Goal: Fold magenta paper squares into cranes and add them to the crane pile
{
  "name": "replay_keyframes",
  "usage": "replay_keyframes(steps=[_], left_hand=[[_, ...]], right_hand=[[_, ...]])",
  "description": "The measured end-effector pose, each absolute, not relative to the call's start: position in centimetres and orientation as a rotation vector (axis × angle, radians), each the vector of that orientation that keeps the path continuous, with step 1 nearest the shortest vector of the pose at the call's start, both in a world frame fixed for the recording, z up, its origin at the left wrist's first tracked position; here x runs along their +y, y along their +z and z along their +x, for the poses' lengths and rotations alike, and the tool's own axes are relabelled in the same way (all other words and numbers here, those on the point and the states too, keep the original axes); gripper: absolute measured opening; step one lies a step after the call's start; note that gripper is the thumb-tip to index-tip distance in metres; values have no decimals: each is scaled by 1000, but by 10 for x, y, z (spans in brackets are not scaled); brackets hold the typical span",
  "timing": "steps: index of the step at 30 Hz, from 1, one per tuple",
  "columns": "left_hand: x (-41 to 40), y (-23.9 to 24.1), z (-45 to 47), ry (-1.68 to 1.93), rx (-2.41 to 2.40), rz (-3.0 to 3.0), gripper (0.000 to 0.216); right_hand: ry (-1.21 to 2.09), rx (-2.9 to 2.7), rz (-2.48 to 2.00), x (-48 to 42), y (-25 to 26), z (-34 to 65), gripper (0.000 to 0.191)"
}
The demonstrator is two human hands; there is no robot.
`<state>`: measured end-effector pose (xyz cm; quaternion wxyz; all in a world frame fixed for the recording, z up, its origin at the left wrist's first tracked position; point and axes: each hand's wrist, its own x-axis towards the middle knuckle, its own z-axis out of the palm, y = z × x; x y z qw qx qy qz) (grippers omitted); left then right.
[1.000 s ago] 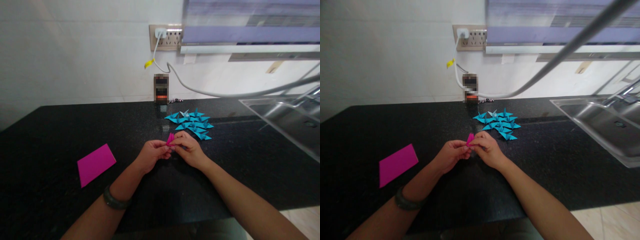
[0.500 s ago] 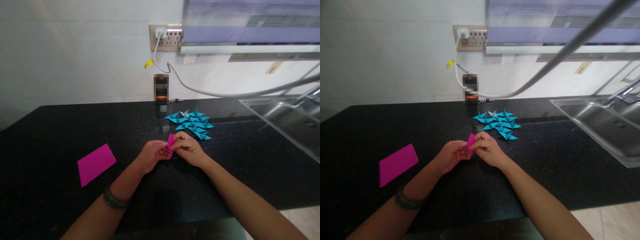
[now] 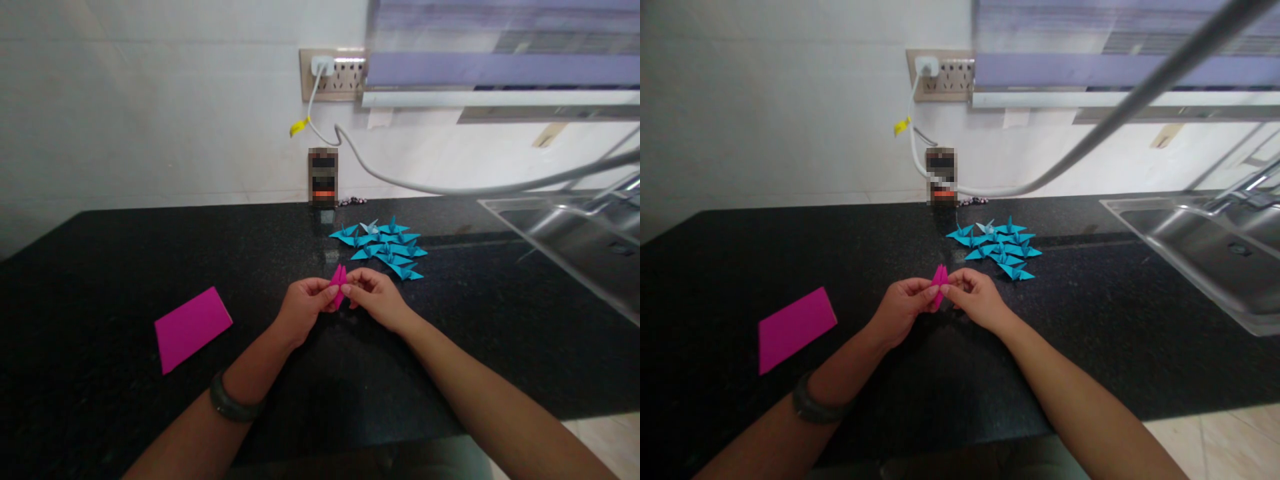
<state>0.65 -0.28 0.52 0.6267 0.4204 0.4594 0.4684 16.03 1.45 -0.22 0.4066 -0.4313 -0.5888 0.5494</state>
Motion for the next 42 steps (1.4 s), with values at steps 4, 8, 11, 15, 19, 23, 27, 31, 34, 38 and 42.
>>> replay_keyframes(steps=[4, 8, 11, 15, 19, 23, 27, 31, 34, 38, 42], left_hand=[[-4, 8, 7, 1094, 1081, 1027, 20], [-4, 10, 8, 1098, 1108, 1085, 21], [-3, 9, 9, 1089, 1101, 1112, 20], [-3, 4, 10, 1116, 1134, 1131, 19], [-4, 1, 10, 1331, 1335, 1380, 20], [-7, 2, 10, 1277, 1288, 1583, 19], [-6, 2, 9, 1169, 1225, 1476, 27], [-3, 1, 7, 1162, 1201, 1327, 24], [-3, 1, 8, 1169, 1174, 1263, 22], [-4, 1, 11, 1128, 1124, 1162, 23], [-4, 0, 10, 1144, 1223, 1343, 17]], right_hand=[[1421, -1495, -1098, 15, -2, 161, 27], [1223, -1689, -1114, 12, -1, 162, 22], [1015, -1818, -1119, 9, 1, 161, 22], [828, -1839, -1164, 7, -1, 158, 21], [644, -1792, -1206, 8, -3, 158, 18], [588, -1888, -1082, 8, 2, 159, 10], [629, -1975, -920, 7, 5, 160, 11], [644, -1936, -980, 6, 2, 159, 8], [690, -1759, -1129, 7, -2, 158, 8], [697, -1704, -1136, 8, -3, 157, 6], [632, -1751, -1101, 7, -2, 158, 4]])
